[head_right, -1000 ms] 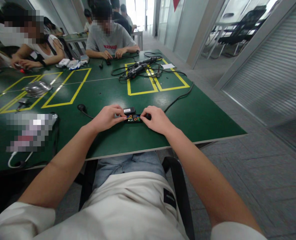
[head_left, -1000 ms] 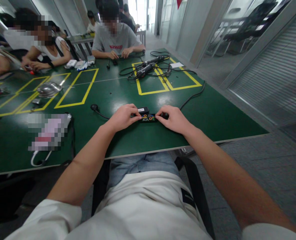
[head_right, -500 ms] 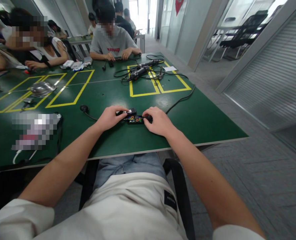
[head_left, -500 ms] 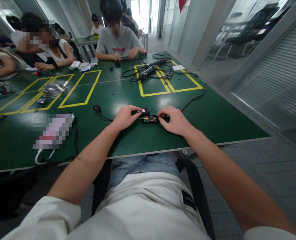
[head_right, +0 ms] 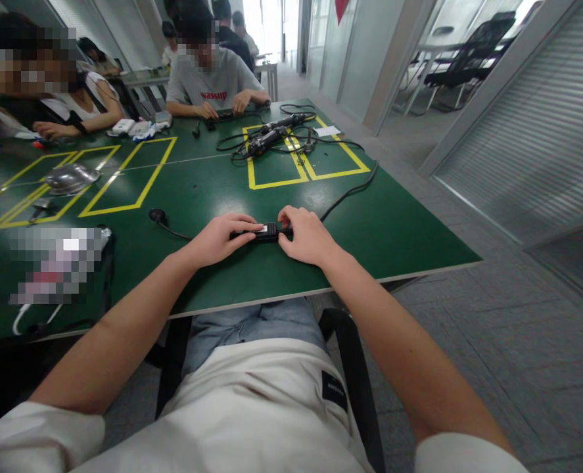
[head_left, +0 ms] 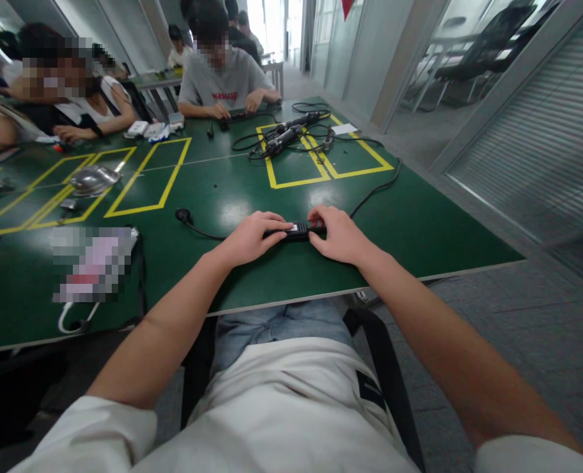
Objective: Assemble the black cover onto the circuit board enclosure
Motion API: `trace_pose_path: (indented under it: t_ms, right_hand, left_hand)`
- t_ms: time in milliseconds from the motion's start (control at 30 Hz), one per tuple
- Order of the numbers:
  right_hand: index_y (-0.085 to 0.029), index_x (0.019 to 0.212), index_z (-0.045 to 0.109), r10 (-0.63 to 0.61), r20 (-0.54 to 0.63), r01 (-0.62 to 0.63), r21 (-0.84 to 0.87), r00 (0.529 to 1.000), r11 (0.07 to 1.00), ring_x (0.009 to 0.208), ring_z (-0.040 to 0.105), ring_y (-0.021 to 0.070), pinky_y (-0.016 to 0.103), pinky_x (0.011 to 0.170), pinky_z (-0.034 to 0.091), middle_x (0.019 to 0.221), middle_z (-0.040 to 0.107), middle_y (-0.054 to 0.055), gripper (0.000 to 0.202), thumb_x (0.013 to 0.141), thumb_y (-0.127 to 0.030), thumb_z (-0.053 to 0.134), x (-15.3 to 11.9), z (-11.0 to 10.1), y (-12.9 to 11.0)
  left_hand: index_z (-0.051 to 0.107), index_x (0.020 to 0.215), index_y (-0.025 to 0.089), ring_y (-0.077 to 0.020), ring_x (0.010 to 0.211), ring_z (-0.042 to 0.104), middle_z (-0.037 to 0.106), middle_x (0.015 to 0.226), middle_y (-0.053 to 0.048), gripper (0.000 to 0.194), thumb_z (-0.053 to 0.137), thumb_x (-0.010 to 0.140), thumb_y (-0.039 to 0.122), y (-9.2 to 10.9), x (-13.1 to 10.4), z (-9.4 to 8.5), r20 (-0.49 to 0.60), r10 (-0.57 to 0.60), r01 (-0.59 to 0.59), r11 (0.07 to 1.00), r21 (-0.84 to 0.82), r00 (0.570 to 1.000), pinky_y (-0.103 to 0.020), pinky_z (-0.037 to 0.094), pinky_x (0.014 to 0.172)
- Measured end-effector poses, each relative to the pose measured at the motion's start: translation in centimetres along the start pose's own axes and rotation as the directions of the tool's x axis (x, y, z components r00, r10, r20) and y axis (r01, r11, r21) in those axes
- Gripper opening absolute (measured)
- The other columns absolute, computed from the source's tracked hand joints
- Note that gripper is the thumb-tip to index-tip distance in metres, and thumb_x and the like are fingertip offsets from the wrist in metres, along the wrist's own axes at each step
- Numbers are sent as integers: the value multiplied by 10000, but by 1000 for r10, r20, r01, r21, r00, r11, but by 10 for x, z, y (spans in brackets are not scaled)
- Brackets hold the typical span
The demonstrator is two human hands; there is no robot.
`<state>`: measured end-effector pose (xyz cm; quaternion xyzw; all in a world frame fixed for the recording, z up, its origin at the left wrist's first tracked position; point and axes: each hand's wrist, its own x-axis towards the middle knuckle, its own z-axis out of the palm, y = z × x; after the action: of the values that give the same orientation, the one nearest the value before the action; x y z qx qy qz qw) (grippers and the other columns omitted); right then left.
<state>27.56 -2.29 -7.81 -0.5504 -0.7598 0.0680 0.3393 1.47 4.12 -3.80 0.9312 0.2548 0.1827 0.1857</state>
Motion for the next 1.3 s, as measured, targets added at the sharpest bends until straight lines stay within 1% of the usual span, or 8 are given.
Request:
trace_pose_path:
  t_ms: [233, 500, 633, 733, 867, 967, 1033, 1300]
  right_hand:
    - [-257, 1014, 657, -15, 35, 15, 1, 999, 1000, 932, 661, 317, 457, 876, 524, 1011, 762, 99, 153, 869, -241, 700, 0, -1, 3]
    - [-253, 985, 689, -36, 5, 36, -4, 999, 999, 936, 676, 324, 472, 896, 549, 995, 766, 101, 115, 872, -241, 704, 0, 2, 7]
    - [-247, 1013, 718, -47, 13, 47, 8, 999, 999, 942, 684, 324, 470, 900, 551, 1007, 778, 101, 111, 902, -249, 710, 0, 0, 5]
    - [-246, 1069, 753, -56, 24, 55, 27, 998, 998, 946, 691, 320, 461, 902, 551, 1010, 788, 94, 130, 945, -266, 716, 0, -1, 5]
    - [-257, 1051, 790, -85, 27, 84, 40, 996, 996, 972, 705, 312, 449, 917, 556, 1002, 795, 86, 97, 993, -288, 718, 1, 0, 7]
    - [-254, 1028, 804, -81, 26, 80, 52, 996, 995, 943, 709, 296, 436, 895, 567, 989, 792, 82, 95, 998, -292, 722, 1, 1, 9]
    - [-255, 1026, 812, -59, 32, 57, 75, 998, 996, 887, 703, 274, 416, 849, 573, 979, 788, 72, 99, 997, -303, 731, 2, 2, 9]
    - [-260, 1025, 822, -46, 18, 44, 97, 999, 994, 863, 710, 263, 396, 813, 576, 981, 780, 69, 113, 1017, -342, 745, 0, 3, 10]
  left_hand:
    - [845, 1345, 241, -296, 1251, 765, 826, 1365, -115, 327, 681, 1068, 304, -1, 0, 2, -10, -12, 11, 1000, -23, 1000, -475, 569, 1163]
    - [716, 1445, 175, -251, 1140, 792, 839, 1293, -132, 402, 660, 1069, 307, -13, 5, 12, -174, -274, 222, 938, -268, 946, -411, 626, 1041]
    - [765, 1276, 208, -274, 1162, 764, 831, 1260, -104, 269, 715, 1019, 272, -20, 5, 9, -264, -320, 301, 947, -111, 910, -440, 610, 1063]
    - [781, 1120, 214, -298, 1155, 741, 816, 1201, -99, 145, 698, 1007, 251, -20, 3, 6, -251, -315, 328, 945, 7, 915, -482, 592, 1084]
    - [769, 973, 198, -315, 1214, 702, 758, 1249, -128, 112, 698, 990, 284, -13, 0, 1, -231, -200, 226, 970, 93, 952, -505, 552, 1137]
    - [744, 957, 203, -281, 1022, 713, 755, 1053, -94, 130, 708, 985, 325, -9, -1, -2, -105, -134, 144, 984, 103, 985, -445, 577, 990]
    - [720, 947, 211, -255, 902, 695, 746, 931, -64, 131, 687, 1004, 324, -8, -2, -3, -46, -137, 142, 984, 105, 989, -401, 557, 889]
    - [675, 934, 223, -226, 805, 680, 765, 894, -42, 159, 706, 1042, 335, -8, -1, -1, -22, -205, 206, 977, 56, 979, -334, 462, 759]
